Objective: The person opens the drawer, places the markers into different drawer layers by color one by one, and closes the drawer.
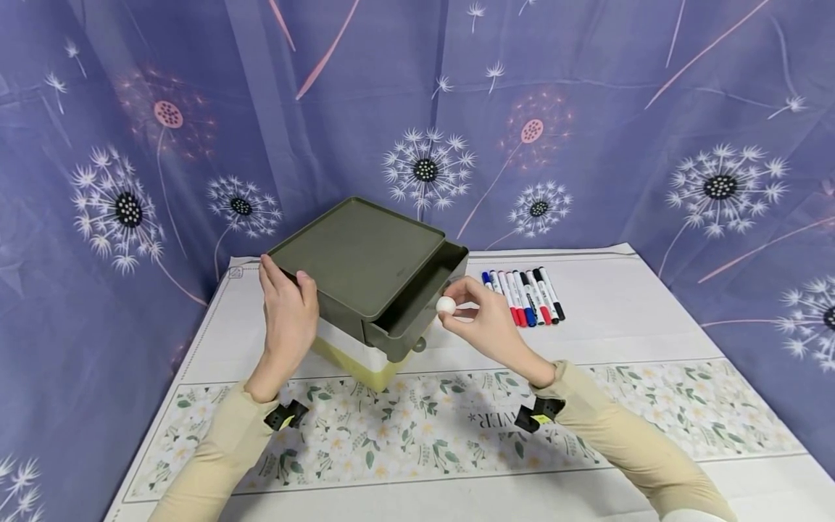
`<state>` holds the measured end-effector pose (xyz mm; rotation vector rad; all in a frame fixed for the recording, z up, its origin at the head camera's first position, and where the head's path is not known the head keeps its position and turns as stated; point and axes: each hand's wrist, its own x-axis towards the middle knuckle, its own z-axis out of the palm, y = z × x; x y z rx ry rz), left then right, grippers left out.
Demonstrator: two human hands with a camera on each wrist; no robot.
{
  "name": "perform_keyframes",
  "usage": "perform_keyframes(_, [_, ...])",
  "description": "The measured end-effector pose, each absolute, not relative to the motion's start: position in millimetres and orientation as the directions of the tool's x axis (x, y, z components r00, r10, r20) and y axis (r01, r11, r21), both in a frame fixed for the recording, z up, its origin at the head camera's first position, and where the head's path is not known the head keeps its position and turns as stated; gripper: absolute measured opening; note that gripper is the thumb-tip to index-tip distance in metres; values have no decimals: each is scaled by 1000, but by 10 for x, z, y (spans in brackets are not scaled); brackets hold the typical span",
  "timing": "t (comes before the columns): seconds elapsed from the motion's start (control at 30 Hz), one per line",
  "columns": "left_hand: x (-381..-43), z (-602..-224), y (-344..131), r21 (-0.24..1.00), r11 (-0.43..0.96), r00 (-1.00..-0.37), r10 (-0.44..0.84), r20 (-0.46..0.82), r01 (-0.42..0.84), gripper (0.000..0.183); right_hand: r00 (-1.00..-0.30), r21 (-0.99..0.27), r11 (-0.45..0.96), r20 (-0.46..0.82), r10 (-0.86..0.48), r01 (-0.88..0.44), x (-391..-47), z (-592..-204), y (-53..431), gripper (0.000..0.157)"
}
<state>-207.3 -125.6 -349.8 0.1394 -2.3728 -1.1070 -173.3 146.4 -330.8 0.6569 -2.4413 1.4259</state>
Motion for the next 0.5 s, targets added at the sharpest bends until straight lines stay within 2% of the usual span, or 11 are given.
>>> perform_keyframes(0.5, [-2081,-3506,-1261,749,652,-869,-298,396,118,67,-893,-765,461,380,-241,-450,-1681,-3282,1499,22])
